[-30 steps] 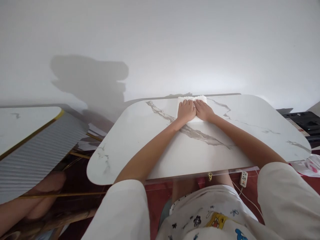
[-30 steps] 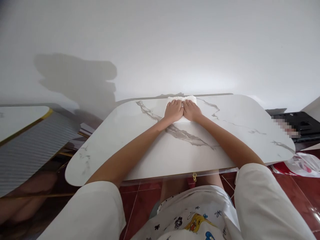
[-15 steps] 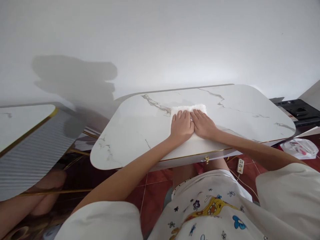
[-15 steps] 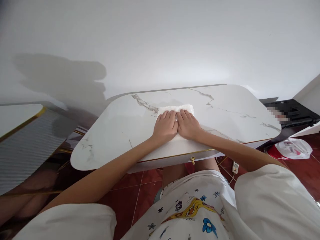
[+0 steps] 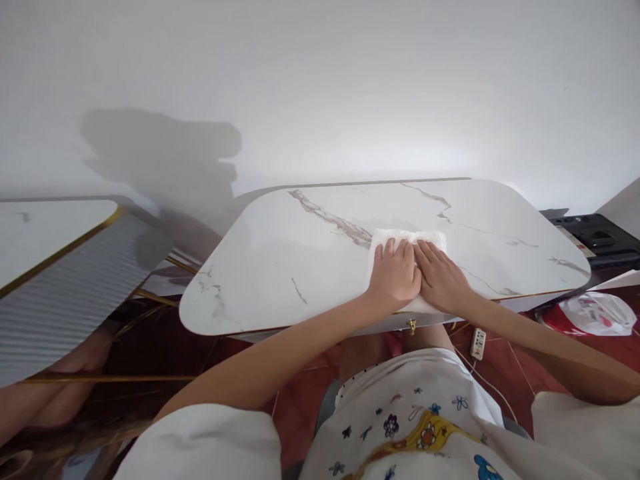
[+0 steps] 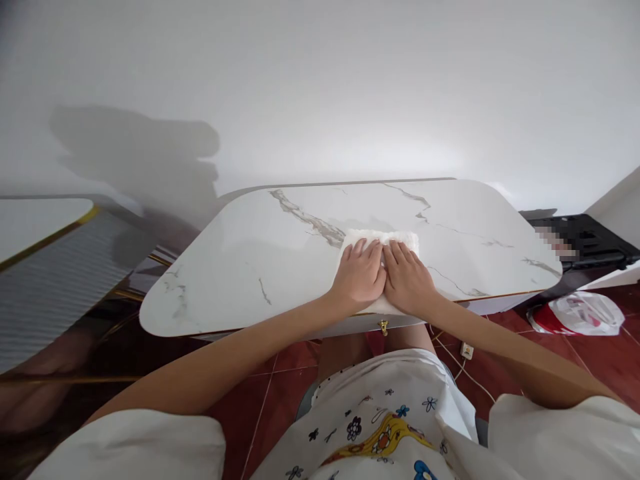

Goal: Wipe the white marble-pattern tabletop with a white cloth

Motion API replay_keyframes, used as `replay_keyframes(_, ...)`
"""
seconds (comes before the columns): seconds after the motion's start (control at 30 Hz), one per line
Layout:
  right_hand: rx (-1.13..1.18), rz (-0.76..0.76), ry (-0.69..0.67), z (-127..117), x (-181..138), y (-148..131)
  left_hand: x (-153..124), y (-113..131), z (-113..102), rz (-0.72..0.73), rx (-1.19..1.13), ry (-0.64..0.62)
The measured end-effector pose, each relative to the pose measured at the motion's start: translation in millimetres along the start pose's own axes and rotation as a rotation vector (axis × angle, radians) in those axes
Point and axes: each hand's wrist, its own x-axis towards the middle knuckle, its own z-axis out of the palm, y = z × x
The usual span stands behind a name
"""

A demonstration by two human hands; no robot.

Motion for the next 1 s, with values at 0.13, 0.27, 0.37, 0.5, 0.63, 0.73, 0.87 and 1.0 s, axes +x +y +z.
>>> replay_keyframes(0.13, -0.020, 0.003, -0.012, 6.5, 20.3, 25.9, 26.5, -0.8, 5.9, 0.030, -0.002, 0.047)
replay_keyframes(0.27, -0.001, -0.013, -0.016, 11.9, 53.5, 45.9, 56.8, -11.8, 11.0, 0.028, -0.019, 0.091)
replay_keyframes(0.37, 0.040, -0.015, -0.028, 13.1, 80.0, 53.7, 79.3, -23.3, 12.6, 0.004, -0.023, 0.108)
replay_keyframes(0.5, 0.063, 0.003, -0.050, 18.5, 116.4, 57.9, 109.0, -43.9, 12.2, -0.014, -0.009, 0.105)
replay_keyframes(0.63, 0.074, 0.017, -0.031, 30.4, 155.6, 62.0, 136.6, -68.9, 12.2, -0.041, 0.000, 0.118)
replay_keyframes(0.73, 0.099, -0.005, -0.025, 38.9, 184.1, 64.3, 153.4, -87.3, 13.0, -0.080, 0.007, 0.135)
replay_keyframes(0.87, 0.116, -0.037, -0.034, 47.7, 217.3, 66.0, 172.0, -108.8, 13.9, -0.135, 0.020, 0.152)
replay_keyframes(1.0, 0.150, -0.072, -0.026, 57.3, 244.8, 70.3, 189.8, -125.4, 14.3, -0.166, 0.043, 0.154)
